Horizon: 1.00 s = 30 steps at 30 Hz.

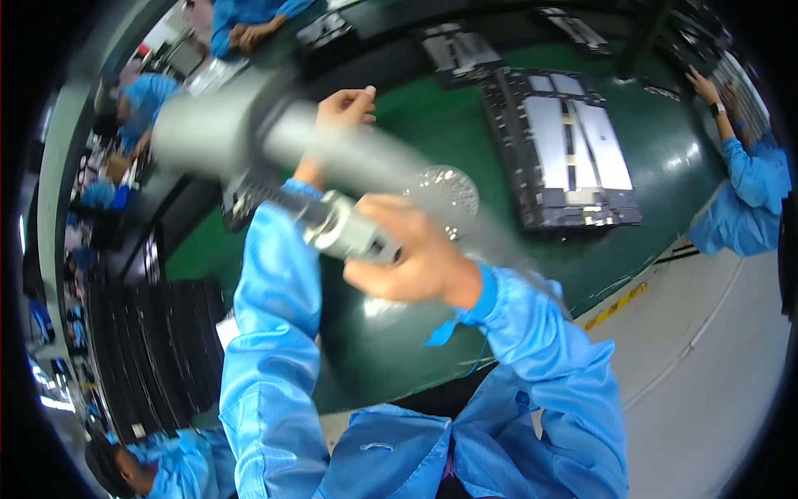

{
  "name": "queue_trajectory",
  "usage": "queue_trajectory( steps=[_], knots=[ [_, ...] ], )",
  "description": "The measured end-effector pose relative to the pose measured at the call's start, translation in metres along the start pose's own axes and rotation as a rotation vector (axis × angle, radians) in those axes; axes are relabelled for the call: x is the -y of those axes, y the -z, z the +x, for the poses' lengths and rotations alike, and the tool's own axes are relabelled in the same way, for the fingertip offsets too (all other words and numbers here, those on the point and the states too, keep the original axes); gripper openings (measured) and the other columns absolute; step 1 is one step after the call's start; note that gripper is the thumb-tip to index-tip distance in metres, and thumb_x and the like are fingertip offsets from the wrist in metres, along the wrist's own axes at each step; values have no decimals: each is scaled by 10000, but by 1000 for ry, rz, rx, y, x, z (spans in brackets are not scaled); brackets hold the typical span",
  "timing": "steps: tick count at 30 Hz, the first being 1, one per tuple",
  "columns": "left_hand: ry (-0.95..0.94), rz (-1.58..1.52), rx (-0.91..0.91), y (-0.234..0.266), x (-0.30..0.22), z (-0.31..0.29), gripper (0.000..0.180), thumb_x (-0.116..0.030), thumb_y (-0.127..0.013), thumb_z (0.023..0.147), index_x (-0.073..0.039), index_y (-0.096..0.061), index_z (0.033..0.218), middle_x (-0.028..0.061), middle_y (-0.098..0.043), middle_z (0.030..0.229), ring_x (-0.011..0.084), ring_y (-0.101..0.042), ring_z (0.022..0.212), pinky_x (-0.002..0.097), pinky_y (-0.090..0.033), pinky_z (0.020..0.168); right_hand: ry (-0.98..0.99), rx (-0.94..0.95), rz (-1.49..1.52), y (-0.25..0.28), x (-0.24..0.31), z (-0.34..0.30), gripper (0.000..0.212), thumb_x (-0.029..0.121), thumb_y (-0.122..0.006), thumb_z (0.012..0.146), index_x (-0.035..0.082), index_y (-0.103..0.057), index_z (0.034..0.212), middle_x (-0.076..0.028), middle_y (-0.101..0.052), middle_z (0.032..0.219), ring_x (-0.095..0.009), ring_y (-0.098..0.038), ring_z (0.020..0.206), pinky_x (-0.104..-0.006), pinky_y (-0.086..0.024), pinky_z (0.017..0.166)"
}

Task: The person assembles internal components of tablet devices by securing internal ribbon cables and other parts into a tablet chassis with screws, using an electric screwdriver.

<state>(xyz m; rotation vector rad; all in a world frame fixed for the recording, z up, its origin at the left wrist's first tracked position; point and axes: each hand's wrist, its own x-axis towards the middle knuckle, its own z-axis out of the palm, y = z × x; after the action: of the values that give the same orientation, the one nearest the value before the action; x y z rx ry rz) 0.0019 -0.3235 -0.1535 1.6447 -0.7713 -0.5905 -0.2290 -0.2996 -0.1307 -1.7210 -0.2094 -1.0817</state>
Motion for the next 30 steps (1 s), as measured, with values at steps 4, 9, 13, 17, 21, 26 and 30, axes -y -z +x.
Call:
queue_trajectory(
  steps=[4, 9, 13, 17, 21, 26, 30],
  knots=[
    [245, 100, -6, -64, 29, 106, 528, -385, -752, 898, 66, -627, 1141, 124, -676, 1004, 206, -678, 824, 310, -578, 737, -89, 65, 35, 17, -1, 3, 317, 105, -750, 686, -5, -627, 956, -165, -626, 859, -368, -644, 756, -421, -523, 656],
    [262, 244, 30, -129, 12, 163, 529, -342, -782, 871, 77, -616, 1151, 152, -681, 1036, 242, -694, 852, 329, -591, 753, -189, -74, -69, 38, -4, 6, 422, 88, -760, 646, -4, -621, 1033, -152, -612, 900, -361, -655, 790, -397, -544, 681],
    [323, 379, -4, -140, 15, 194, 539, -298, -812, 845, 87, -605, 1160, 181, -685, 1069, 279, -710, 880, 349, -605, 770, -203, -99, -162, 52, -1, 13, 514, 68, -754, 578, -6, -603, 1064, -143, -597, 965, -355, -658, 793, -409, -570, 699],
    [382, -122, 22, -129, 39, 230, 557, -149, -842, 792, 122, -567, 1194, 255, -648, 1190, 366, -702, 989, 424, -622, 796, -199, -85, -148, 52, 1, 14, 510, 67, -751, 579, -10, -604, 1061, -144, -598, 967, -351, -658, 794, -406, -568, 697],
    [226, -534, 40, -108, 25, 214, 516, -42, -786, 799, 135, -519, 1203, 272, -629, 1158, 371, -704, 943, 458, -634, 753, -169, -31, -93, 40, 6, 9, 474, 68, -749, 602, -10, -608, 1047, -153, -602, 949, -353, -659, 796, -404, -554, 696],
    [-313, -120, -409, -33, -9, 109, 439, -53, -733, 841, 84, -512, 1195, 170, -647, 1046, 255, -675, 820, 338, -555, 791, -43, -106, -158, 32, -5, 4, 368, 84, -747, 657, 24, -641, 1004, -142, -630, 872, -354, -651, 742, -387, -527, 658],
    [-294, -151, -320, 63, -25, -25, 299, -118, -640, 965, 41, -578, 1210, 87, -685, 1072, 158, -665, 892, 298, -538, 809, 41, -267, -295, 42, -21, 9, 246, 109, -729, 687, 23, -655, 906, -146, -662, 824, -314, -655, 688, -383, -529, 623]
  ],
)
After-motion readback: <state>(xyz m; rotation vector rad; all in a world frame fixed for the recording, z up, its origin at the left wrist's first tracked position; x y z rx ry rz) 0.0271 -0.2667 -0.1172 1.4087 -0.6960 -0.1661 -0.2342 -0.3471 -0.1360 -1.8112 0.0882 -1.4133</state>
